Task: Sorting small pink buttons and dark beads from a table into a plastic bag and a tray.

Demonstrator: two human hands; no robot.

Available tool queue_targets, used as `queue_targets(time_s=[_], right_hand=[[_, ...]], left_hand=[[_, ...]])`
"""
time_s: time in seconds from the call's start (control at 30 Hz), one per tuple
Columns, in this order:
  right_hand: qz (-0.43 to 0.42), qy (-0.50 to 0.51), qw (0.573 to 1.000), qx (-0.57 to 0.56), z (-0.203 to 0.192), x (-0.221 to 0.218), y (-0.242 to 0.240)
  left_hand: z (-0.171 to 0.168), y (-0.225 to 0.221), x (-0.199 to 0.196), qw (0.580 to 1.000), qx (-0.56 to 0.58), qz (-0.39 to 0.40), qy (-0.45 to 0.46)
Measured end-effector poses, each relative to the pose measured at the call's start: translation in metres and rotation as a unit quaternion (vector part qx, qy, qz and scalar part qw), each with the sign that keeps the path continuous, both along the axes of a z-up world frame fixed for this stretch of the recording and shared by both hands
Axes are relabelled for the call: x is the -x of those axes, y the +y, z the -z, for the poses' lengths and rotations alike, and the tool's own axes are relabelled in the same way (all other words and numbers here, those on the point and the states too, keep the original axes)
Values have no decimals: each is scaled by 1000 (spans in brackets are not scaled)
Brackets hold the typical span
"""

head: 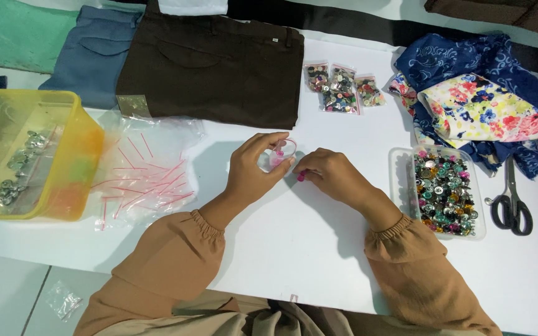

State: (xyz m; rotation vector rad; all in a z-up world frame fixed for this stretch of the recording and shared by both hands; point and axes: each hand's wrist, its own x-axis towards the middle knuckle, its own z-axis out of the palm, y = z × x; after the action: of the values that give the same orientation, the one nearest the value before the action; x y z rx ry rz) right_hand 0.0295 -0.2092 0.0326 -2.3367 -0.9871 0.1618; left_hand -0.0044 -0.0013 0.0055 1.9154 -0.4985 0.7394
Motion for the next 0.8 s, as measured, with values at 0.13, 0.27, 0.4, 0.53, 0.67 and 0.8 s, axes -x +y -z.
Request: queue_targets(time_s=[0.13, 0.27, 0.4, 0.53, 0.67, 0.8], right_hand=[[3, -22, 999, 24, -5, 3, 2], [9, -46, 999, 28, -9, 3, 2], [-16, -27, 999, 22, -23, 16, 10], [-13, -49, 996, 73, -20, 20, 14], [-10, -51, 995, 90, -11, 17, 12], [-16, -61, 994, 92, -3, 11, 9]], left_hand=[[7, 1, -3, 1000, -6, -7, 2], [-3, 1, 0, 1000, 1, -5, -16], [7, 1, -3, 1000, -15, -20, 10], [11, 2, -6, 1000, -11, -26, 1], [2, 1, -2, 1000, 2, -16, -8], [3, 0, -2, 1000, 0, -4, -16]])
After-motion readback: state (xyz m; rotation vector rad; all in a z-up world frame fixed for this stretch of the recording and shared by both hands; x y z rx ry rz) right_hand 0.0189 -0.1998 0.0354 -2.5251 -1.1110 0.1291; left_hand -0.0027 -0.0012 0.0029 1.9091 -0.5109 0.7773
